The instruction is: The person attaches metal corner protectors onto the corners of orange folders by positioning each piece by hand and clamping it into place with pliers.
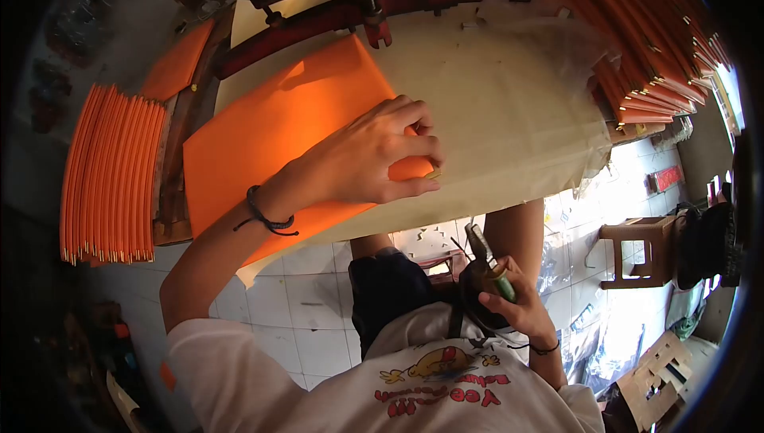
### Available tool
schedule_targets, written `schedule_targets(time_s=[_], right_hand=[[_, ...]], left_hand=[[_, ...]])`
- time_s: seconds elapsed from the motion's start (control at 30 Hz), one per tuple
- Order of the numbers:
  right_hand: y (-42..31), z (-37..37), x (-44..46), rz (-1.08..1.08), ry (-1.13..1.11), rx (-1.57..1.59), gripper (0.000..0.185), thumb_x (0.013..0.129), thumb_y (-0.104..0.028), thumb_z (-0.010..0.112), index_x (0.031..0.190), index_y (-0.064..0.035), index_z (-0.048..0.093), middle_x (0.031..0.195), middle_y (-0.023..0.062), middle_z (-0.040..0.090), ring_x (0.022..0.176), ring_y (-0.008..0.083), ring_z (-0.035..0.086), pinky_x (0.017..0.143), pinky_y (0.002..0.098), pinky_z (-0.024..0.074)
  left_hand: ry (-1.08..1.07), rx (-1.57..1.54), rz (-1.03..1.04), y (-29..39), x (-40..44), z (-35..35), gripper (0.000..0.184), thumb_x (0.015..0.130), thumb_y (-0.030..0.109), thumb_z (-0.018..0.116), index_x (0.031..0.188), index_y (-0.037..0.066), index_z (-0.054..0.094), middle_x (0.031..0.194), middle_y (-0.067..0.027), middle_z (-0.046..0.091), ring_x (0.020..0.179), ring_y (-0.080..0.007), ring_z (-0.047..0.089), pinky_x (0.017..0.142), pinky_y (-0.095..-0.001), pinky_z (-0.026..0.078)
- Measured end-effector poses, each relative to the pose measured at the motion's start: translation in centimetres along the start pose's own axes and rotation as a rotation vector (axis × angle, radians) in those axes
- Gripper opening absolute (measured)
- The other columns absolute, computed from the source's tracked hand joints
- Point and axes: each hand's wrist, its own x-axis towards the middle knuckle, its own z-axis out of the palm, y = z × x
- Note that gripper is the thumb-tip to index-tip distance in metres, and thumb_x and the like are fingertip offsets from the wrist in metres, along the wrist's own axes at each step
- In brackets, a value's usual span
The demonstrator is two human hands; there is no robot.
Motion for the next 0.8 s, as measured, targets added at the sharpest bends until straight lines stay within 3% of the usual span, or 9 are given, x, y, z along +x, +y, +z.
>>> schedule_targets(time_s=[0.2,0.3,0.47,0.8], right_hand=[[-4.3,-1.8,0.1,-0.036,0.035,-0.169,0.021,0.088,-0.02,0.072,0.089,0.0012,0.069,0.081,0.0089,0.061,0.072,0.0212,0.059,0.069,0.034,0.0462],[-4.1,-1.3,0.2,0.093,0.117,0.066,0.025,0.09,-0.023,0.07,0.093,0.0021,0.07,0.081,0.0106,0.065,0.074,0.0192,0.062,0.069,0.0331,0.0473],[-3.8,-1.8,0.9,0.059,0.161,-0.049,0.033,0.095,-0.031,0.066,0.092,0.0019,0.07,0.07,0.0054,0.067,0.065,0.0114,0.061,0.06,0.0292,0.0473],[-2.8,-1.3,-0.3,0.068,0.182,-0.079,0.038,0.092,-0.037,0.068,0.087,0.0013,0.069,0.07,0.007,0.067,0.063,0.0121,0.059,0.058,0.0286,0.044]], left_hand=[[0.025,-0.01,-0.039,0.4,-0.2,0.2,0.022,0.082,0.027,0.081,0.093,0.012,0.07,0.102,-0.0081,0.053,0.099,-0.0265,0.057,0.09,-0.0394,0.05],[0.026,-0.01,-0.025,0.2,-0.2,0.4,0.022,0.082,0.027,0.08,0.093,0.011,0.07,0.101,-0.0077,0.053,0.099,-0.0257,0.057,0.09,-0.0393,0.049],[0.021,-0.017,-0.003,-0.3,0.1,0.4,0.022,0.082,0.026,0.08,0.092,0.01,0.069,0.098,-0.0071,0.054,0.097,-0.025,0.056,0.088,-0.0389,0.048],[0.042,0.017,0.026,-0.4,0.0,0.8,0.022,0.085,0.028,0.076,0.097,0.01,0.069,0.096,-0.0062,0.054,0.095,-0.0249,0.055,0.091,-0.0385,0.045]])
